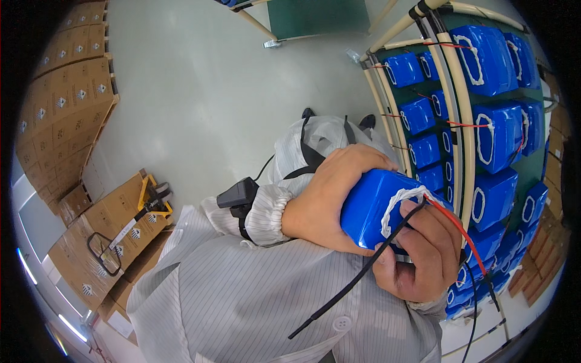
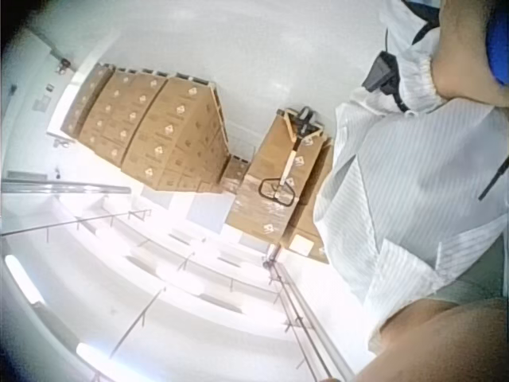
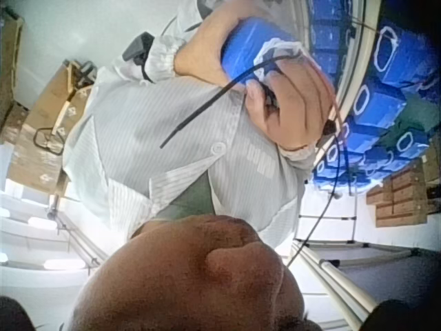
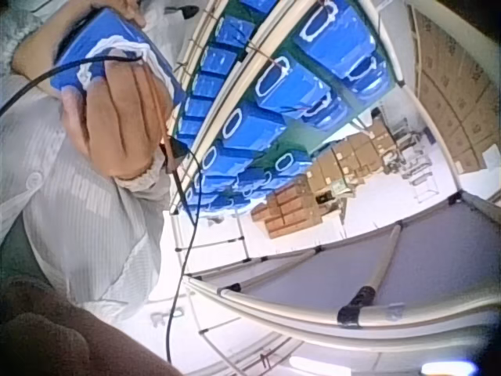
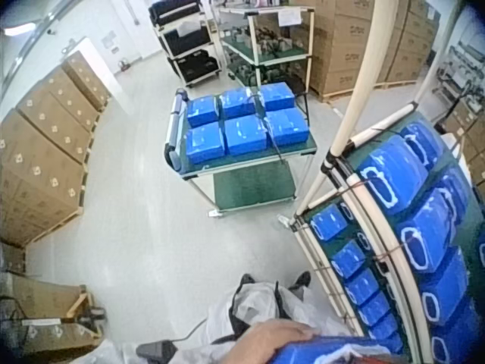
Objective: Inspecting and assembling wiring on blue battery pack units in a factory setting.
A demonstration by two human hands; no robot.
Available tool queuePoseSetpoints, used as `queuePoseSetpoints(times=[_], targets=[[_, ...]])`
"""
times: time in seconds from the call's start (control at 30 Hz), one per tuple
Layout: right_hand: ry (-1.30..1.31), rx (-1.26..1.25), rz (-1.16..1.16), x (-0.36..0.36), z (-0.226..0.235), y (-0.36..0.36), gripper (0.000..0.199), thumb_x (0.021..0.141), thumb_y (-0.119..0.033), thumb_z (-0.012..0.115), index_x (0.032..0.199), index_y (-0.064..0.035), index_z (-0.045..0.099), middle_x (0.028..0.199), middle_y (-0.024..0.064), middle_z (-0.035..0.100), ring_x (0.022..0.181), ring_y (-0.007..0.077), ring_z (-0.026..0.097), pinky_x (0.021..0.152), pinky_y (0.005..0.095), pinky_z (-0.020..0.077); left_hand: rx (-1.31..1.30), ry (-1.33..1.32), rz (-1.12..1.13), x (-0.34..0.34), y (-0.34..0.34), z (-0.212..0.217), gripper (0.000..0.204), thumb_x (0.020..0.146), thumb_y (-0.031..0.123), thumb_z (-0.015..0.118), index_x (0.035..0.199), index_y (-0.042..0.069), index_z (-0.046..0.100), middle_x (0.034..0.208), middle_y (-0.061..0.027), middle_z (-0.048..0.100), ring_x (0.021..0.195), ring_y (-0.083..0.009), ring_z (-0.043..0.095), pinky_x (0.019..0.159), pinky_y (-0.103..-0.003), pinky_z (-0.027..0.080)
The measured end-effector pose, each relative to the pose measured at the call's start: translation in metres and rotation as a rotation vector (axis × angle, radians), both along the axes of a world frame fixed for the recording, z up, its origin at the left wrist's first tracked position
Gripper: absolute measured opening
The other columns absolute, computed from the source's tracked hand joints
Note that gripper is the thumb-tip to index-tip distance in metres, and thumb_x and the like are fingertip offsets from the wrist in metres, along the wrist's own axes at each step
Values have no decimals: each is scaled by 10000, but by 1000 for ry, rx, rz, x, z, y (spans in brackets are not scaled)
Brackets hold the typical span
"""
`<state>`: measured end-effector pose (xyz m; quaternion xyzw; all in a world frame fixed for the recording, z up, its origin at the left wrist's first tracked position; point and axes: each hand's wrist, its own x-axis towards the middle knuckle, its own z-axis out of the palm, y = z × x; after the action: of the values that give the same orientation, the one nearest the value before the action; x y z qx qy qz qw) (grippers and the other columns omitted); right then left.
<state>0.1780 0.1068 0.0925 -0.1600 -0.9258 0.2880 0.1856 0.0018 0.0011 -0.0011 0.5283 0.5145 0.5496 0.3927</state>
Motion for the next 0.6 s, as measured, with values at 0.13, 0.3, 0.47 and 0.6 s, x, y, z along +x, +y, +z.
queuePoseSetpoints(times=[0.13, 0.3, 0.47, 0.6], targets=[[-11, 8, -5, -2, 4, 0, 252, 829, -186, 709, 1010, -32, 626, 1136, 188, 707, 1012, 360, 679, 895, 458, 570, -11, 2, -2, 1, 1, 1, 953, 667, 444, 915, 1366, 16, 426, 1324, -215, 548, 1240, -348, 553, 1059, -455, 427], [7, 7, 7, -2, 1, 0, 353, 776, -223, 840, 968, -1, 644, 1082, 221, 714, 946, 354, 699, 821, 449, 573, 2, 16, -1, 2, -1, -1, 956, 671, 454, 915, 1368, 20, 425, 1327, -210, 551, 1242, -353, 549, 1061, -460, 423], [12, 17, -12, 2, -3, -4, 233, 808, -164, 742, 973, -30, 646, 1116, 178, 715, 987, 368, 681, 873, 452, 580, 3, 7, -1, 4, -3, -3, 991, 659, 492, 918, 1375, 22, 419, 1328, -210, 553, 1242, -357, 546, 1061, -474, 419], [10, 28, -29, 1, 3, -5, 237, 832, -189, 747, 972, -26, 648, 1099, 180, 718, 974, 365, 684, 868, 453, 580, -2, 18, -22, 1, -2, 2, 1008, 652, 515, 917, 1375, 22, 418, 1327, -210, 553, 1239, -356, 546, 1061, -477, 418]])
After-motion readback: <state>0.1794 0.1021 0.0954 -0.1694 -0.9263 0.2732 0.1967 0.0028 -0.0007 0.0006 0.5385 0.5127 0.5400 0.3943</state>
